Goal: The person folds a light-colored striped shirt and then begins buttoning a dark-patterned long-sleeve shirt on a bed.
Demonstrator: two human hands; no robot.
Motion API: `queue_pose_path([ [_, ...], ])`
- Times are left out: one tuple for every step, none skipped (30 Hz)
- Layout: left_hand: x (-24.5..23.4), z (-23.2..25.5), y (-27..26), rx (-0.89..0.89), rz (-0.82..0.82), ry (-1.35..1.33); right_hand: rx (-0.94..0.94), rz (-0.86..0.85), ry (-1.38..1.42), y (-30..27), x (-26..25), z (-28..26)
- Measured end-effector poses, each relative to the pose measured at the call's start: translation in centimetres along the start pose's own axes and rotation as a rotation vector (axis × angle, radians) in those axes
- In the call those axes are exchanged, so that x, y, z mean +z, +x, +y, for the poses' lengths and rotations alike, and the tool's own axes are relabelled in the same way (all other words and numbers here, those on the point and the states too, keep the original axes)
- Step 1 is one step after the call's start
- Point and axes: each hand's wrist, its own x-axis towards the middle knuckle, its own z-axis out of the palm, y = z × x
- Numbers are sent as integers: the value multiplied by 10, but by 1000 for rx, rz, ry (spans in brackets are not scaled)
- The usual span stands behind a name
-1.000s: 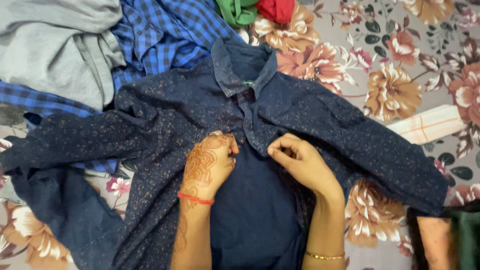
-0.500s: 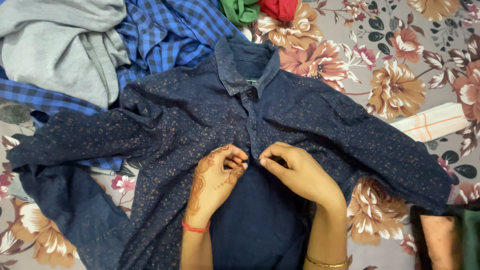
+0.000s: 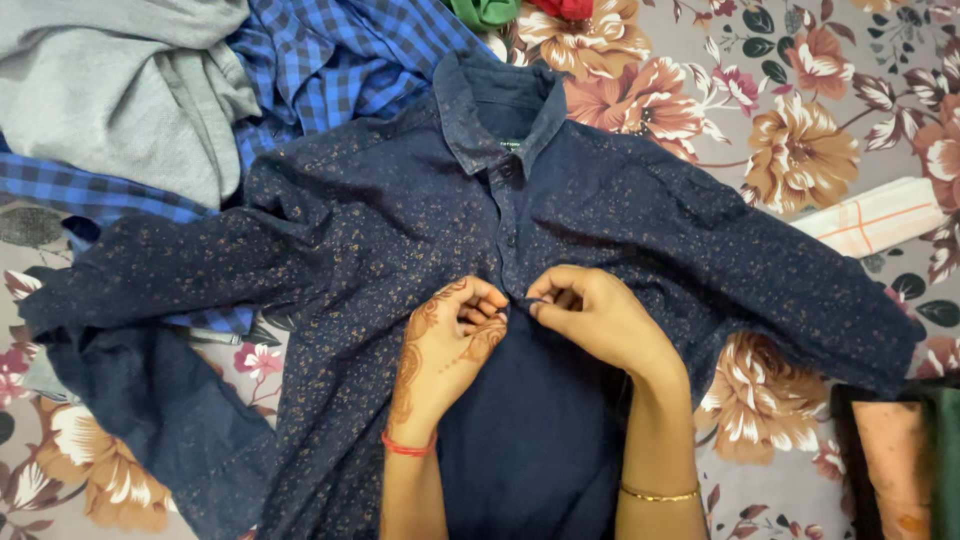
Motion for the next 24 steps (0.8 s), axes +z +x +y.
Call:
queue_pose_path([
  [0,0,1,7,-1,23,4,20,11,0,2,2],
  [0,0,0,13,2,47,-32,48,62,-2,5,6],
  [0,-1,0,18,5,70,-69,75,112,-6,8,9],
  [0,-1,-1,22,4,49,-107,98,162,-10,12,12],
  [-1,-1,-1,25,4,27,-95,147,234,-16,19,15],
  [-1,0,0,34,-2,6,-85,202,305,-22,27,17],
  [-2,2,-1,23,-3,35,-76,258,377,-27,32,19],
  [-4,3,-2,15,-7,65,-101,280,363,-28,34,20],
  [-5,5,-2,6,-11,96,-127,302,350,-28,37,20],
  [-7,5,-1,1,-6,80,-153,312,340,-28,40,19],
  [-8,5,2,-3,-1,65,-165,314,312,-25,43,18],
  [-5,2,1,-15,-5,37,-163,322,275,-25,44,17],
  [-4,-1,-2,-33,-23,-12,-162,328,238,-27,45,17],
  [-6,-1,-1,-36,-36,-52,-143,318,255,-26,45,14],
  [-8,-1,0,-40,-50,-92,-124,307,272,-25,45,11],
  [-8,-3,-1,-40,-48,-108,-101,287,290,-25,47,8],
  [-7,-4,-1,-41,-46,-124,-97,285,292,-23,49,6],
  [-5,-4,1,-39,-53,-143,-91,291,292,-21,48,6],
  [-6,-5,1,-48,-40,-123,-85,298,292,-19,47,7],
  [-6,-5,1,-56,-32,-105,-82,297,318,-19,46,8],
  [-6,-4,1,-65,-23,-86,-79,296,343,-18,45,9],
  [-5,-4,2,-61,-24,-111,-80,291,368,-17,44,9],
  [-5,-4,2,-57,-24,-136,-92,296,332,-17,44,9],
  [-5,-4,2,-55,-24,-161,-103,300,296,-17,44,8],
])
